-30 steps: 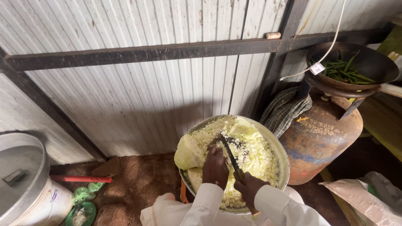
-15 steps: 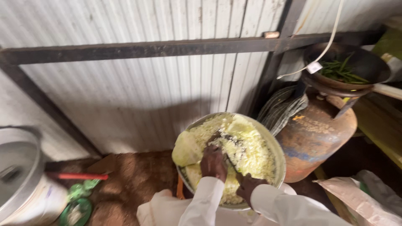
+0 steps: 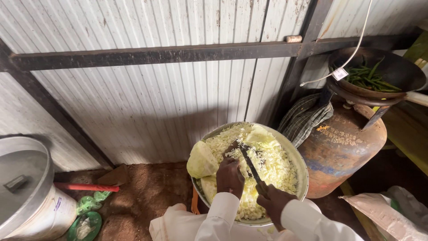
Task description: The person chops a head of cabbage in a large metal bowl using a traditional flat-bladed tool.
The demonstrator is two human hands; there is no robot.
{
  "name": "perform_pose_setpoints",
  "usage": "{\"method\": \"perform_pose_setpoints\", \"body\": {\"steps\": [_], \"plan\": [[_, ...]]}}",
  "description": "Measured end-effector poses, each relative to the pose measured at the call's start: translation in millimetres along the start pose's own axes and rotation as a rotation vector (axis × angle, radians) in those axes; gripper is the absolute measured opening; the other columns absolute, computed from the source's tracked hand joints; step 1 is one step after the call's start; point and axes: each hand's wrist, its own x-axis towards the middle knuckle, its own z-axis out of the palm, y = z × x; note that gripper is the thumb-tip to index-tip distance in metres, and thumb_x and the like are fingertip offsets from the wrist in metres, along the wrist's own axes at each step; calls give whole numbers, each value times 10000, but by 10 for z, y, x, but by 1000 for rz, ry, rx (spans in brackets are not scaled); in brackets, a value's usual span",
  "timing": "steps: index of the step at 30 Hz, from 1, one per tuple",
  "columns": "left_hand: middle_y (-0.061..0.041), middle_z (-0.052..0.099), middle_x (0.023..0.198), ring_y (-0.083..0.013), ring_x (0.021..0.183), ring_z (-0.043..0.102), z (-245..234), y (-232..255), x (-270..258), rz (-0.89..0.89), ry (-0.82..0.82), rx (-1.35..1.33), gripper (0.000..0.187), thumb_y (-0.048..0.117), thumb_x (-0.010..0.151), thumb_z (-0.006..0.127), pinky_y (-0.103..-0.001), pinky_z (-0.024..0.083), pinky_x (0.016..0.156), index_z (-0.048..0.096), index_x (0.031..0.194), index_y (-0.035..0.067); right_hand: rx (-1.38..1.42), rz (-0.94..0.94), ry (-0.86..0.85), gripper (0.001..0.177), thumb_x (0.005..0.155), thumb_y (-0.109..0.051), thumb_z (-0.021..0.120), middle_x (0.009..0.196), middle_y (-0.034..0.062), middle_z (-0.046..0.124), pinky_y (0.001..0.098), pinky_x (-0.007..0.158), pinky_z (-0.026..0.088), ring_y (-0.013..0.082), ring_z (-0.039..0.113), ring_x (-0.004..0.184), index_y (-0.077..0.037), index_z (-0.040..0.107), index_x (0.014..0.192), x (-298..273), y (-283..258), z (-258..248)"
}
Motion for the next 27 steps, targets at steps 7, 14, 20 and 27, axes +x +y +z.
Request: {"method": "perform_pose_setpoints", "body": {"steps": [7, 14, 20, 27], "plan": [[-149, 738, 1039, -361, 969, 687, 36, -16, 7, -74, -16, 3, 219, 20, 798, 637, -436, 565, 831, 793, 948, 57, 85, 49, -20, 465, 897, -528, 596, 735, 64, 769, 330, 783, 587, 181, 776, 724, -102, 646, 1078, 192, -78, 190], [-167, 738, 1030, -379, 987, 677, -4, 12, 28, -21, -23, -2, 286, -12, 753, 615, -452, 563, 854, 812, 943, 69, -132, -47, 58, 519, 911, -558, 611, 852, 106, 745, 406, 833, 568, 287, 752, 844, -104, 601, 1162, 545, 111, 505], [-228, 696, 1099, -401, 1011, 665, 85, -40, 47, -14, -77, 120, 216, -7, 771, 630, -451, 560, 891, 774, 929, 19, -225, -61, -26, 540, 921, -581, 612, 861, 94, 755, 404, 839, 567, 270, 757, 868, -108, 588, 1182, 406, 510, 428], [-186, 715, 1124, -359, 1011, 700, 123, -185, 61, -22, -34, -16, 250, -26, 781, 594, -425, 569, 889, 783, 933, 29, -19, 47, -27, 491, 910, -554, 582, 796, 65, 755, 367, 798, 567, 226, 757, 798, -117, 624, 1130, 22, 209, 128]]}}
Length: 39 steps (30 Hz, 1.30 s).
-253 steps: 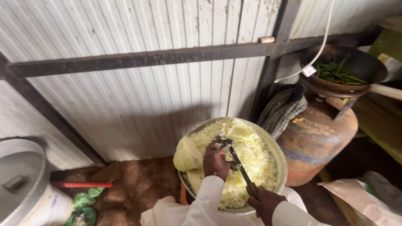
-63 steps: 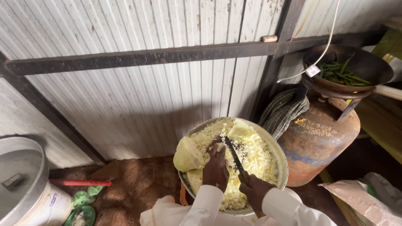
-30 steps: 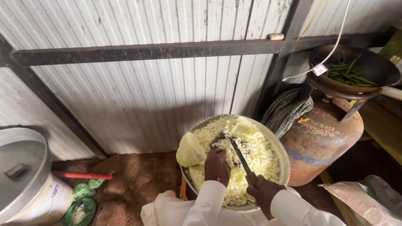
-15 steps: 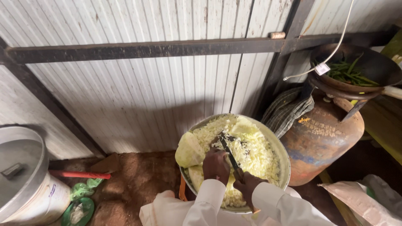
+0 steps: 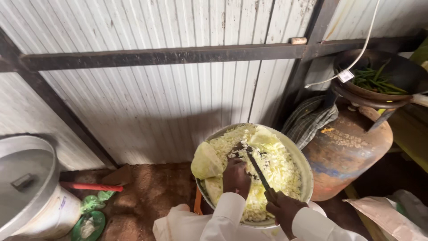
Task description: The person chops a head of cabbage in a large metal bowl using a traditional flat-bladed tool.
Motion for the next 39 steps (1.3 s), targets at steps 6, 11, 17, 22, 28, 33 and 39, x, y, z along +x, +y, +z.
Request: {"method": "perform_pose_setpoints", "body": {"steps": [6, 11, 17, 22, 28, 33, 39], "plan": [[-149, 688, 1155, -358, 958, 698, -107, 208, 4, -126, -23, -15, 159, 47, 842, 631, -434, 560, 841, 783, 888, 52, 109, -7, -2, 466, 905, -535, 554, 741, 46, 751, 341, 766, 566, 195, 758, 744, -114, 647, 1082, -18, -149, -97], [-146, 683, 1119, -366, 932, 692, -86, 264, 49, -116, 21, -24, 135, 56, 838, 639, -454, 554, 805, 772, 820, 39, 180, 14, -3, 443, 899, -525, 575, 723, 38, 755, 338, 760, 568, 191, 757, 725, -124, 643, 1073, 68, -210, 37], [-142, 683, 1067, -365, 887, 704, -167, 286, 0, -97, 8, -64, 128, -5, 817, 630, -439, 576, 778, 754, 823, 29, 173, -1, -5, 420, 911, -497, 560, 782, 44, 758, 365, 741, 565, 208, 751, 740, -112, 636, 1061, 294, -102, 161], [-153, 671, 1121, -376, 864, 704, -166, 311, 58, -110, -37, 9, 89, 0, 822, 657, -452, 571, 769, 743, 837, 13, 50, -113, 50, 401, 921, -473, 548, 832, 49, 761, 388, 726, 563, 222, 746, 752, -102, 630, 1051, 664, 179, 476], [-164, 664, 1170, -375, 908, 713, -84, 261, -4, -93, -43, 31, 130, -45, 804, 624, -432, 589, 795, 746, 820, -3, -213, -154, 115, 462, 909, -550, 604, 1035, 93, 723, 429, 847, 550, 295, 716, 916, -186, 579, 1193, 399, 336, 456], [-170, 665, 1163, -368, 954, 702, -13, 182, -63, -61, -48, 0, 315, -134, 703, 541, -430, 579, 810, 764, 873, 11, -2, -29, 91, 460, 877, -554, 578, 887, 89, 761, 393, 835, 612, 261, 790, 823, -179, 627, 1139, -20, 171, 93], [-160, 650, 1166, -384, 937, 686, -139, 278, -2, -137, -30, 6, 142, -48, 790, 612, -450, 565, 803, 741, 816, 5, -2, -94, 103, 456, 889, -553, 563, 757, 50, 751, 381, 774, 555, 237, 742, 774, -164, 643, 1113, -96, -33, 84]]}}
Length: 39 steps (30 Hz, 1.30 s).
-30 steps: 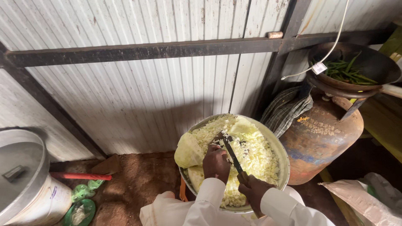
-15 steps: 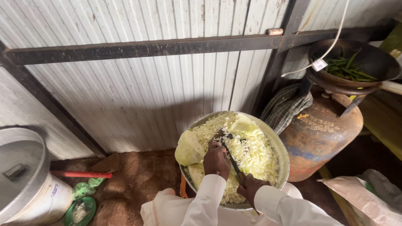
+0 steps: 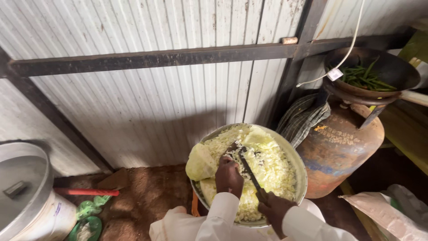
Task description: The person chops a head of cabbage in a large metal bowl using a traditional flat-bladed tool.
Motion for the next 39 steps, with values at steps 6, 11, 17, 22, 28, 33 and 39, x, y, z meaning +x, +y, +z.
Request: {"method": "perform_pose_setpoints", "body": {"steps": [6, 11, 17, 22, 28, 33, 39], "plan": [[-155, 623, 1208, -395, 905, 692, -94, 110, -44, -56, -19, 40, 106, -36, 763, 649, -473, 565, 800, 738, 792, 13, 163, 77, -80, 435, 905, -522, 584, 754, 70, 736, 384, 755, 563, 236, 738, 753, -132, 643, 1091, 147, -89, 102], [-148, 623, 1221, -394, 876, 703, -122, 113, -40, -22, -29, 68, 151, -46, 770, 653, -475, 567, 795, 752, 857, 27, 167, 80, -98, 424, 921, -499, 595, 761, 90, 723, 391, 745, 565, 245, 732, 748, -108, 636, 1079, 270, -19, 159], [-154, 628, 1204, -362, 869, 725, -71, 56, -65, -2, -47, 74, 131, -41, 774, 657, -441, 607, 758, 730, 873, 4, -133, -121, -62, 435, 978, -496, 580, 822, 107, 721, 404, 780, 555, 281, 728, 810, -80, 581, 1102, 445, 243, 394], [-152, 636, 1213, -373, 870, 725, -104, 105, -22, -60, -67, 91, 101, -24, 834, 674, -465, 587, 765, 753, 882, 18, -169, -86, -65, 424, 978, -518, 548, 914, 55, 750, 364, 836, 559, 224, 753, 887, -128, 565, 1143, 100, 207, 177], [-153, 630, 1233, -348, 1030, 695, -224, 331, 24, -27, -118, 46, 313, -98, 763, 618, -431, 584, 858, 704, 1038, 27, 269, 164, -115, 515, 939, -446, 590, 942, -37, 773, 316, 773, 579, 144, 745, 772, -174, 594, 1377, -228, 185, -187], [-156, 554, 1347, -348, 1265, 548, -326, 728, 171, 55, -327, 192, 542, 46, 760, 678, -415, 515, 1036, 565, 1290, 70, 559, 109, 33, 604, 879, -372, 631, 875, -62, 776, 359, 674, 593, 147, 699, 673, -135, 521, 1424, -252, 429, -188], [-173, 376, 1551, -401, 1410, 346, -210, 842, 339, 147, -583, 412, 864, 420, 761, 873, -529, 314, 1151, 469, 1490, 190, 307, 224, 57, 508, 924, -466, 593, 663, 10, 736, 243, 689, 531, 75, 728, 649, -227, 635, 1370, -363, 572, -168]]}}
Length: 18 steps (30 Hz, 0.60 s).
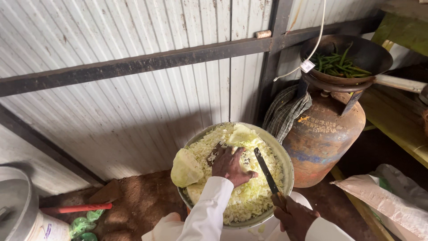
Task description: The person chops a head of cabbage in a large metal bowl using a traditional flat-bladed tool.
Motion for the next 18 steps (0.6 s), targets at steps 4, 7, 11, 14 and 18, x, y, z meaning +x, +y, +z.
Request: {"method": "perform_pose_setpoints", "body": {"steps": [4, 7, 11, 14, 18], "plan": [[-148, 596, 1332, -368, 1295, 523, 300, -177, 149, 120, 170, -22, 475, 268, 776, 803, -460, 434, 1100, 683, 1220, 150, 97, 4, -38, 496, 883, -432, 653, 678, -2, 735, 275, 683, 563, 103, 734, 622, -206, 662, 1325, 5, 69, 36], [-100, 720, 1140, -288, 1127, 651, 437, -299, 220, 137, 302, -122, 258, 160, 764, 767, -382, 535, 1010, 753, 1017, 115, 85, 32, -37, 479, 887, -432, 664, 693, 4, 747, 249, 697, 565, 93, 737, 621, -215, 690, 1313, -50, 73, 67], [-115, 733, 1016, -310, 1007, 675, 439, -388, 232, 118, 351, -159, 155, 83, 729, 798, -408, 553, 896, 769, 881, 69, 302, 21, -103, 561, 896, -367, 714, 904, -64, 786, 291, 655, 574, 121, 696, 622, -196, 579, 1413, 26, 55, 176], [-88, 759, 983, -269, 962, 714, 431, -470, 168, 104, 400, -226, 44, 124, 832, 775, -385, 574, 886, 777, 868, 99, 306, 9, -104, 545, 910, -342, 714, 950, -2, 793, 277, 634, 572, 107, 689, 632, -165, 594, 1411, 92, -3, 276], [-79, 772, 1044, -270, 1035, 718, 432, -522, 95, 134, 444, -224, 127, 90, 838, 723, -393, 569, 882, 802, 936, 113, 471, -21, -64, 445, 890, -345, 725, 926, 17, 801, 334, 635, 578, 145, 685, 644, -118, 701, 1271, 113, -213, 420]]}}
